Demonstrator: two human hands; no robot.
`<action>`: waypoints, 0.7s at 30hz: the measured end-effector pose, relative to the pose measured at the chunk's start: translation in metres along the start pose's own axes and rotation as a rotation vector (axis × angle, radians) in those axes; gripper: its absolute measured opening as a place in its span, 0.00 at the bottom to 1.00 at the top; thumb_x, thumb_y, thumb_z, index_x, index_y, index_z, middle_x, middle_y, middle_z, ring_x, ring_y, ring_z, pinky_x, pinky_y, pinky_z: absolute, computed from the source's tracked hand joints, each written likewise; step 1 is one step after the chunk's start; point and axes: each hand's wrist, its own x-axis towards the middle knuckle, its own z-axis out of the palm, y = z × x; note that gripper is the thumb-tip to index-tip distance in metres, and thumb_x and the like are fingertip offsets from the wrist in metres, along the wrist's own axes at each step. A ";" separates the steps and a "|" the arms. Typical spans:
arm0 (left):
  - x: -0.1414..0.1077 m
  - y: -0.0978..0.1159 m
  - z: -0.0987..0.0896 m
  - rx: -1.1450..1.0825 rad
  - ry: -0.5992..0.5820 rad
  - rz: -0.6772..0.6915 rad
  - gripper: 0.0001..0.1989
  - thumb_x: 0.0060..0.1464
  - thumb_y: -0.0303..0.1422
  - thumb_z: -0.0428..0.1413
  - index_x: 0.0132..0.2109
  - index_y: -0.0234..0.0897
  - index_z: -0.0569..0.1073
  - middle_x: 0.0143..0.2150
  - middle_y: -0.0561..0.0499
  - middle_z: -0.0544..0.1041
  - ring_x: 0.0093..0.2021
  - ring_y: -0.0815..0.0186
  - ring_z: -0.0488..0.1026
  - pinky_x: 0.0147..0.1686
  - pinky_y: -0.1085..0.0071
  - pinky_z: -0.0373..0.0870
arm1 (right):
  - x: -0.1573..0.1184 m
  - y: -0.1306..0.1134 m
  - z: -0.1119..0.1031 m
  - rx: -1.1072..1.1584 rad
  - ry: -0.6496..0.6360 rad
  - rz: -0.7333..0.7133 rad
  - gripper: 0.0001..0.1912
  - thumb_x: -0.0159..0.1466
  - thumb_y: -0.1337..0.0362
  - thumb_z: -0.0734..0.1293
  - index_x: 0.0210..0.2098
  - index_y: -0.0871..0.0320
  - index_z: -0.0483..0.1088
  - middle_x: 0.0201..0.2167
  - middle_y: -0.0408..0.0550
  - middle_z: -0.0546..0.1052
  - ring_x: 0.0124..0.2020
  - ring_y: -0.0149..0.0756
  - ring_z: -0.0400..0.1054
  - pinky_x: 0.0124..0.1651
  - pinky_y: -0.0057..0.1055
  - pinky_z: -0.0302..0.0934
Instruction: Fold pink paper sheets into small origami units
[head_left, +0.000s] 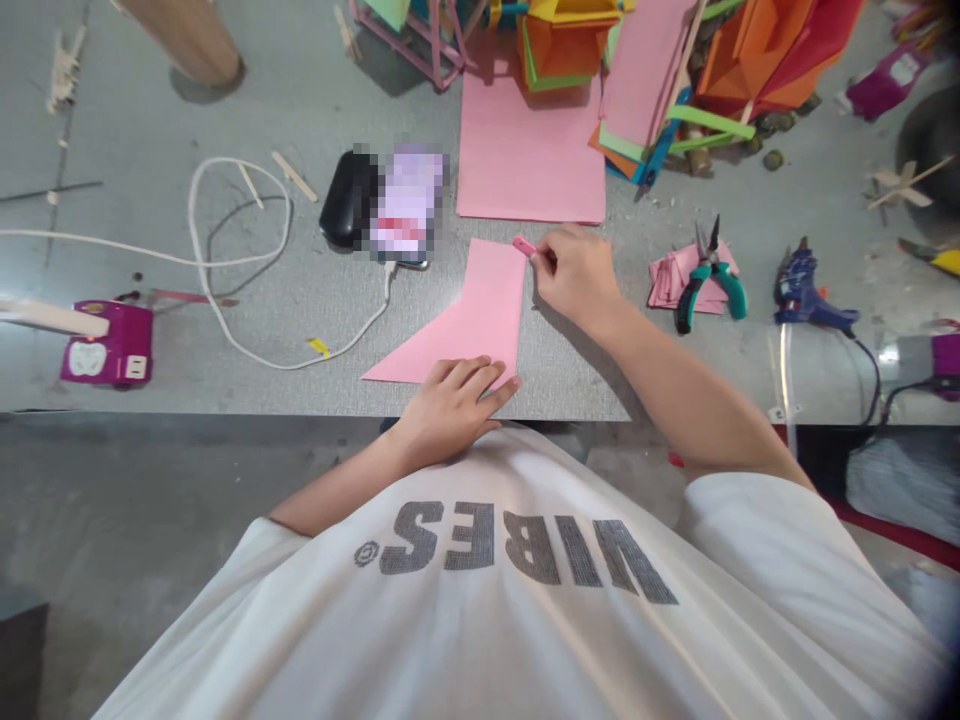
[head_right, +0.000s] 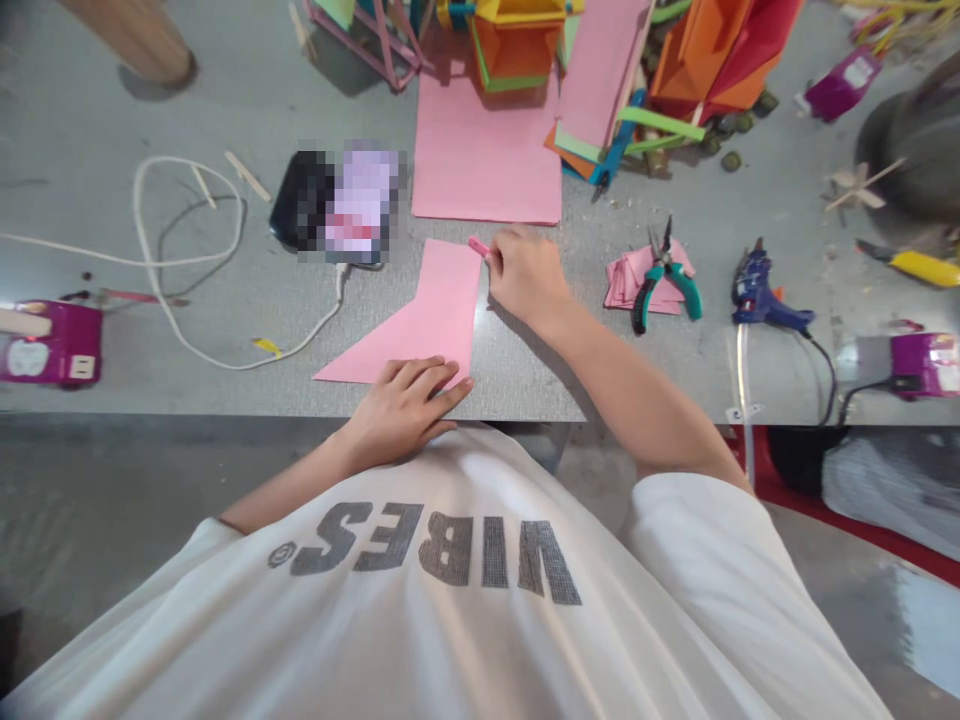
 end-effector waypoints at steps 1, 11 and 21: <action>0.000 0.000 -0.002 -0.031 -0.027 -0.014 0.32 0.75 0.45 0.67 0.79 0.42 0.73 0.77 0.34 0.79 0.78 0.41 0.74 0.70 0.44 0.75 | 0.002 0.000 0.001 -0.019 0.010 0.026 0.13 0.81 0.54 0.66 0.42 0.52 0.78 0.47 0.58 0.84 0.48 0.55 0.77 0.55 0.51 0.70; 0.013 -0.027 -0.037 -0.356 -0.083 -0.013 0.14 0.82 0.36 0.52 0.61 0.37 0.81 0.68 0.37 0.84 0.70 0.46 0.80 0.67 0.47 0.77 | -0.030 -0.015 -0.023 -0.021 -0.072 -0.199 0.13 0.81 0.58 0.64 0.49 0.52 0.82 0.51 0.58 0.86 0.54 0.57 0.77 0.60 0.53 0.67; 0.044 -0.077 -0.024 -0.199 0.096 -0.202 0.17 0.77 0.30 0.50 0.63 0.40 0.80 0.71 0.36 0.80 0.74 0.46 0.75 0.71 0.42 0.68 | -0.038 -0.010 -0.015 0.036 -0.136 -0.348 0.12 0.78 0.62 0.66 0.46 0.51 0.84 0.49 0.58 0.86 0.55 0.59 0.75 0.60 0.57 0.63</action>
